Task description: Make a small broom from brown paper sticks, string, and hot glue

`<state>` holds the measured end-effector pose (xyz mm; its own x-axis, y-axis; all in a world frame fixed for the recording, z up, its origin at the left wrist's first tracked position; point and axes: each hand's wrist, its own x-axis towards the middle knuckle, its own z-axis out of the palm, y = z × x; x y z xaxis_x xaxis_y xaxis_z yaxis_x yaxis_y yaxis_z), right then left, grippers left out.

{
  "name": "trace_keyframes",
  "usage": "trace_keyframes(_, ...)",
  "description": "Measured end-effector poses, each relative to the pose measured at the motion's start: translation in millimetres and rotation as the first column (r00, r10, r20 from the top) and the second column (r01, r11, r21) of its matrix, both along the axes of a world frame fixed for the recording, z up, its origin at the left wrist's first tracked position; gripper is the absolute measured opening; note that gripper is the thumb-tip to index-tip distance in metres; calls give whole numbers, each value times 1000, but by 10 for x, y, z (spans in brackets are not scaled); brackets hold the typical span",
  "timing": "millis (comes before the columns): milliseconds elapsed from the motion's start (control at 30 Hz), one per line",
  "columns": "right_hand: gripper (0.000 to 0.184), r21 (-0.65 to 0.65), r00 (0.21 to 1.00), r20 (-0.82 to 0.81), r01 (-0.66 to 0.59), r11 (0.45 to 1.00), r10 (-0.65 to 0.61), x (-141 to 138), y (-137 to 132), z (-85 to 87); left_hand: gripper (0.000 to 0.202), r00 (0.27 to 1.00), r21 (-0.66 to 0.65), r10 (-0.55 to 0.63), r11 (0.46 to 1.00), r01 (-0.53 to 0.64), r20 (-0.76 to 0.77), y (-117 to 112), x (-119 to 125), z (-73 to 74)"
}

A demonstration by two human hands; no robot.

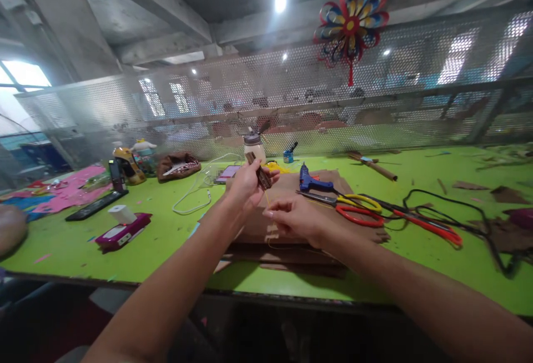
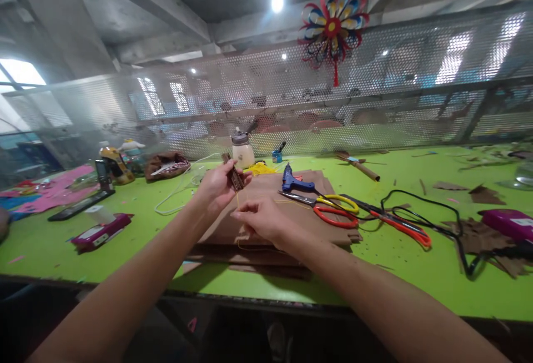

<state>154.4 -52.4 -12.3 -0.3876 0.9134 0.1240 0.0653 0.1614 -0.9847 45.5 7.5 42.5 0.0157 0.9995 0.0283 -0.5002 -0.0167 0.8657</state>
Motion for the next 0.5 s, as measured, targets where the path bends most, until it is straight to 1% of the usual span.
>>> trace_keyframes(67, 29, -54, 997, -77, -30, 998, 26, -6, -32, -12, 11, 1000, 3, 11, 1000, -11, 27, 32, -30, 6)
trace_keyframes(100, 31, -42, 996, -86, -30, 999, 26, -2, -54, -7, 11, 999, -4, 23, 1000, -22, 42, 58, -57, 9)
trace_keyframes(133, 32, 2, 997, -70, -13, 1000, 13, 6, -81, 6, 12, 998, -13, 36, 999, -35, 55, 90, -90, 10)
trace_keyframes(167, 31, 78, 999, -31, 19, 997, -16, 19, -113, 30, 13, 997, -24, 48, 999, -46, 66, 127, -127, 9)
trace_keyframes(200, 29, 184, 998, 22, 54, 981, -59, 36, -147, 63, 14, 996, -36, 56, 998, -54, 75, 165, -168, 2)
trace_keyframes(233, 27, 316, 992, 72, 80, 945, -108, 55, -182, 102, 15, 995, -50, 61, 997, -57, 81, 202, -208, -9)
trace_keyframes(267, 25, 450, 983, 110, 85, 889, -149, 74, -216, 144, 16, 995, -64, 59, 996, -54, 86, 236, -246, -27)
trace_keyframes(300, 23, 568, 976, 134, 66, 820, -171, 92, -245, 182, 17, 994, -82, 51, 996, -44, 92, 265, -277, -51)
trace_keyframes(333, 22, 655, 975, 149, 25, 755, -162, 107, -267, 211, 18, 995, -103, 37, 994, -27, 96, 288, -301, -80)
trace_keyframes(367, 22, 707, 979, 166, -35, 707, -117, 116, -279, 228, 17, 995, -124, 18, 992, -5, 101, 307, -315, -112)
trace_keyframes(400, 21, 723, 982, 186, -107, 683, -43, 118, -281, 228, 17, 994, -142, -1, 990, 17, 107, 321, -321, -147)
trace_keyframes(433, 21, 703, 977, 211, -181, 688, 42, 112, -274, 212, 16, 993, -156, -17, 987, 35, 116, 331, -318, -182)
trace_keyframes(467, 21, 653, 965, 235, -245, 716, 115, 100, -261, 181, 15, 991, -164, -28, 985, 49, 127, 341, -310, -217)
trace_keyframes(500, 22, 591, 954, 252, -284, 755, 161, 80, -247, 138, 15, 989, -167, -35, 984, 59, 142, 350, -299, -250)
